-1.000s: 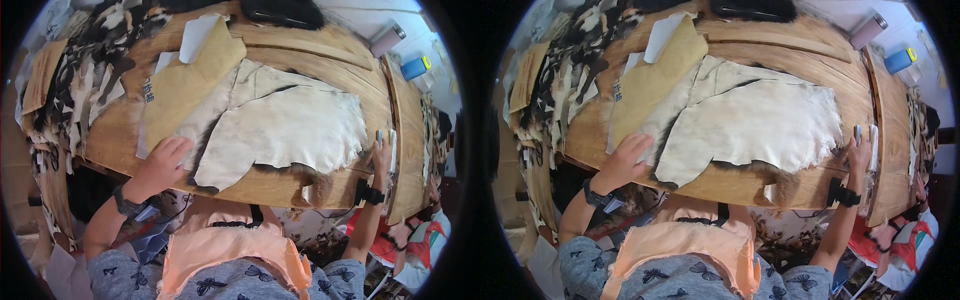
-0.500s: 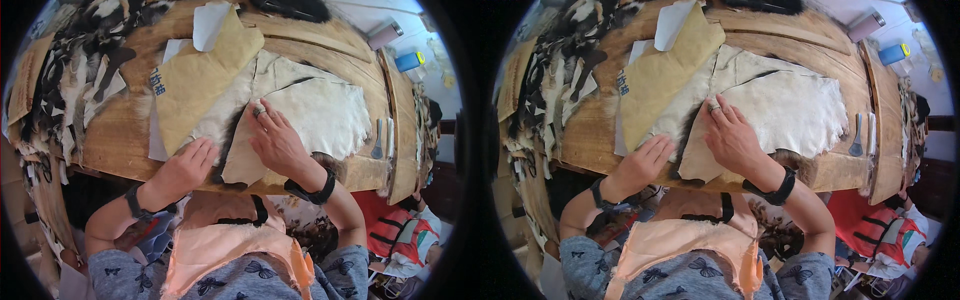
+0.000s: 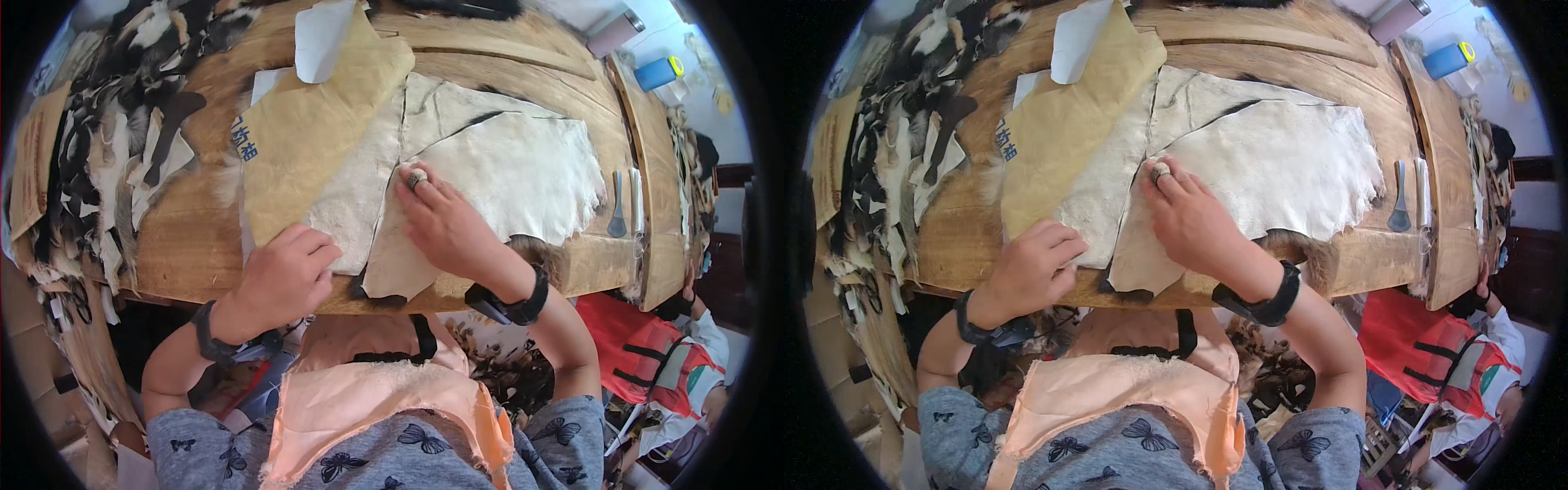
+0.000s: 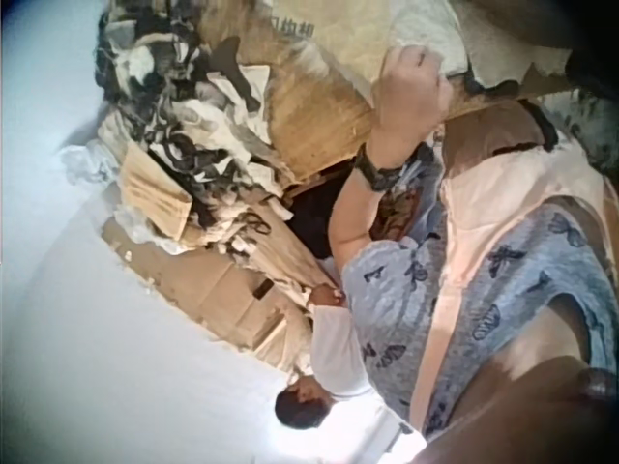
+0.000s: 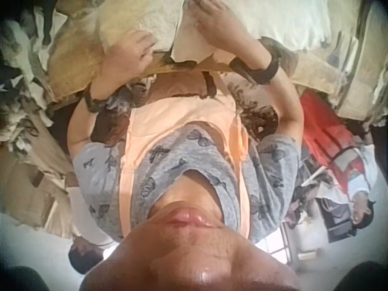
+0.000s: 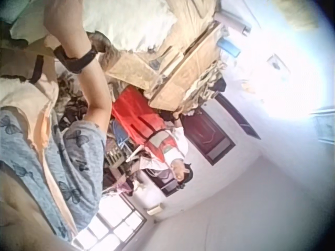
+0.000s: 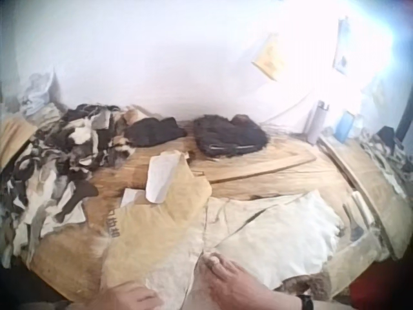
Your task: Cutting leather pieces using a template and a hand tool, and then sewing the pieces together.
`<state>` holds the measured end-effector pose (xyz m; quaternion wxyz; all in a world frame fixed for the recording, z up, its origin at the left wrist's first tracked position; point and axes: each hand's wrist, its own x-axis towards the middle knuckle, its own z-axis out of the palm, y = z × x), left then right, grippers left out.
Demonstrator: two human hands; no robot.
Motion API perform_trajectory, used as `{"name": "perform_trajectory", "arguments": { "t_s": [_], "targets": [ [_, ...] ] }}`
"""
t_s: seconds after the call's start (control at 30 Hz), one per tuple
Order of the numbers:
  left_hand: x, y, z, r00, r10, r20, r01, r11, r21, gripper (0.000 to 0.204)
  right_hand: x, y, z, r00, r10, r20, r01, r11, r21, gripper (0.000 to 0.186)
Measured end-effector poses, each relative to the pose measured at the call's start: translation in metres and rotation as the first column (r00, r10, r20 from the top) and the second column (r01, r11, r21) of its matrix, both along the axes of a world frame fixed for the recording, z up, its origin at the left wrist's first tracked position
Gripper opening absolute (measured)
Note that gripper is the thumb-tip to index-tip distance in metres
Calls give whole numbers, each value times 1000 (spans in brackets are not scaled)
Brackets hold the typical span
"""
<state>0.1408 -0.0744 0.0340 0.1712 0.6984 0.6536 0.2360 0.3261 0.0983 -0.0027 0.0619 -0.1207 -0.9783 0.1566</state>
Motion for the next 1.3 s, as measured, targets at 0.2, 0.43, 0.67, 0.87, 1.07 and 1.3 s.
{"name": "perform_trajectory", "arguments": {
  "t_s": [0.2,0.43,0.67,0.87,1.07,1.3],
  "targets": [
    [1,58,21,955,148,258,-106,980,-170,15,4,25,13,988,-135,-69,141,986,92,43],
    [2,122,-10,807,438,396,-250,861,-442,19,-5,39,-21,986,-146,-75,155,981,118,54],
    [7,130,-22,724,565,395,-304,776,-553,18,-2,42,-32,980,-153,-128,163,985,64,57],
    [6,136,-24,688,592,420,-282,751,-597,17,-3,42,-31,983,-164,-82,166,986,25,57],
    [11,139,-25,666,641,381,-338,715,-612,16,-4,40,-37,970,-160,-182,172,984,55,57],
    [17,140,-26,774,599,207,-452,751,-482,16,-3,40,-38,966,-177,-191,196,976,91,56]
  ]
}}
